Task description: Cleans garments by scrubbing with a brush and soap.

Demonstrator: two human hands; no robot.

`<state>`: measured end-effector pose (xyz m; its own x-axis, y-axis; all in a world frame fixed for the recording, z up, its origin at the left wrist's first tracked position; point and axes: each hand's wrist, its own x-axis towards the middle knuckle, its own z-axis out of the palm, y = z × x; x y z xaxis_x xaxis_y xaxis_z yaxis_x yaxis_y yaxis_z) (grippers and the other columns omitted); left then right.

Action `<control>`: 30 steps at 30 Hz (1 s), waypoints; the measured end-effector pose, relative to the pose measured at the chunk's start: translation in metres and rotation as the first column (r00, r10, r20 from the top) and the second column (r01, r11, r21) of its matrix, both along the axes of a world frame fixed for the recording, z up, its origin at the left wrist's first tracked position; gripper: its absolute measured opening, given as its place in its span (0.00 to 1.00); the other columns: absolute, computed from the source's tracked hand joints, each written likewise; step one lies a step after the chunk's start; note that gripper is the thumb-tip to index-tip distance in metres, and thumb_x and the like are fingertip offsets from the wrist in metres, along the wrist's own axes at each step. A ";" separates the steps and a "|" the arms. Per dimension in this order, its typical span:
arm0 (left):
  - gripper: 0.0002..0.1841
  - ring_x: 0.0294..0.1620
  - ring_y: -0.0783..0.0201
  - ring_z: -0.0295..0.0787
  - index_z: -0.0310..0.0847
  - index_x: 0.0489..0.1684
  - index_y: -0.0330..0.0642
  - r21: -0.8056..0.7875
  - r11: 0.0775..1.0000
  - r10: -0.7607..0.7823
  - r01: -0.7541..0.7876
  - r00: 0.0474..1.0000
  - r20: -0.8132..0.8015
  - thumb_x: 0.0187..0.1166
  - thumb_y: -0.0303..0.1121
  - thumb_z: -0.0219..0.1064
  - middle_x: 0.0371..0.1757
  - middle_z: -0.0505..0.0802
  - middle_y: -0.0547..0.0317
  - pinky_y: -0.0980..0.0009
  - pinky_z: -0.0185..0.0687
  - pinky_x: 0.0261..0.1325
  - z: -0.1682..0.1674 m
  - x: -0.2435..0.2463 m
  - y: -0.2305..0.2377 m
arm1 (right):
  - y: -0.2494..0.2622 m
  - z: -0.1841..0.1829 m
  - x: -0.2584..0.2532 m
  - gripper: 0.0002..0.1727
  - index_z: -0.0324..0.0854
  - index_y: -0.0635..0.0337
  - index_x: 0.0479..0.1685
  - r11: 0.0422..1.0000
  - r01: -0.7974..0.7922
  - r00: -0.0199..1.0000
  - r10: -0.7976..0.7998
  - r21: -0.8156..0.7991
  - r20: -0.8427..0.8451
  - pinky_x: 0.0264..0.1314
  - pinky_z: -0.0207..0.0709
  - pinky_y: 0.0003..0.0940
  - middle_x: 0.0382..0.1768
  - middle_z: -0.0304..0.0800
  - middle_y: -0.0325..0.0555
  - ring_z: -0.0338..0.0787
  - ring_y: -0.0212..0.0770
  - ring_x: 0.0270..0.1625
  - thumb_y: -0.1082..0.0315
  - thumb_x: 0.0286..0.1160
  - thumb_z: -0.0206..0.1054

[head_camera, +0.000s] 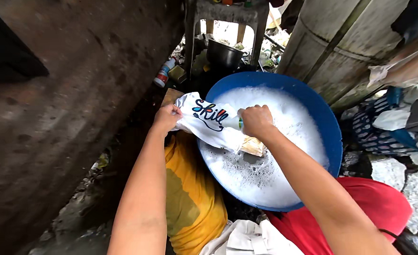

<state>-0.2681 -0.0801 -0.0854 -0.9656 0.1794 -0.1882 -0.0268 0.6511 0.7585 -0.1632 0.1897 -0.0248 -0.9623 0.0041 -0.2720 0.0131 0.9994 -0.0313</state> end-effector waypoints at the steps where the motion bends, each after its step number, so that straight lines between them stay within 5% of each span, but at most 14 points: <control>1: 0.11 0.67 0.39 0.82 0.82 0.57 0.29 0.000 1.000 -0.002 0.002 1.000 -0.005 0.81 0.24 0.66 0.61 0.87 0.32 0.36 0.71 0.70 0.000 0.000 0.000 | -0.002 0.000 0.000 0.24 0.85 0.60 0.64 1.000 -0.006 1.000 0.006 -0.004 -0.002 0.64 0.71 0.70 0.57 0.90 0.65 0.85 0.69 0.66 0.68 0.65 0.77; 30: 0.11 0.64 0.41 0.83 0.81 0.56 0.29 0.028 0.999 0.018 -0.019 1.000 0.009 0.81 0.24 0.66 0.60 0.87 0.33 0.39 0.73 0.68 -0.001 0.000 0.001 | -0.018 0.003 0.014 0.25 0.86 0.61 0.62 0.990 -0.133 0.990 0.130 0.046 0.060 0.63 0.71 0.70 0.54 0.91 0.64 0.85 0.69 0.64 0.72 0.60 0.79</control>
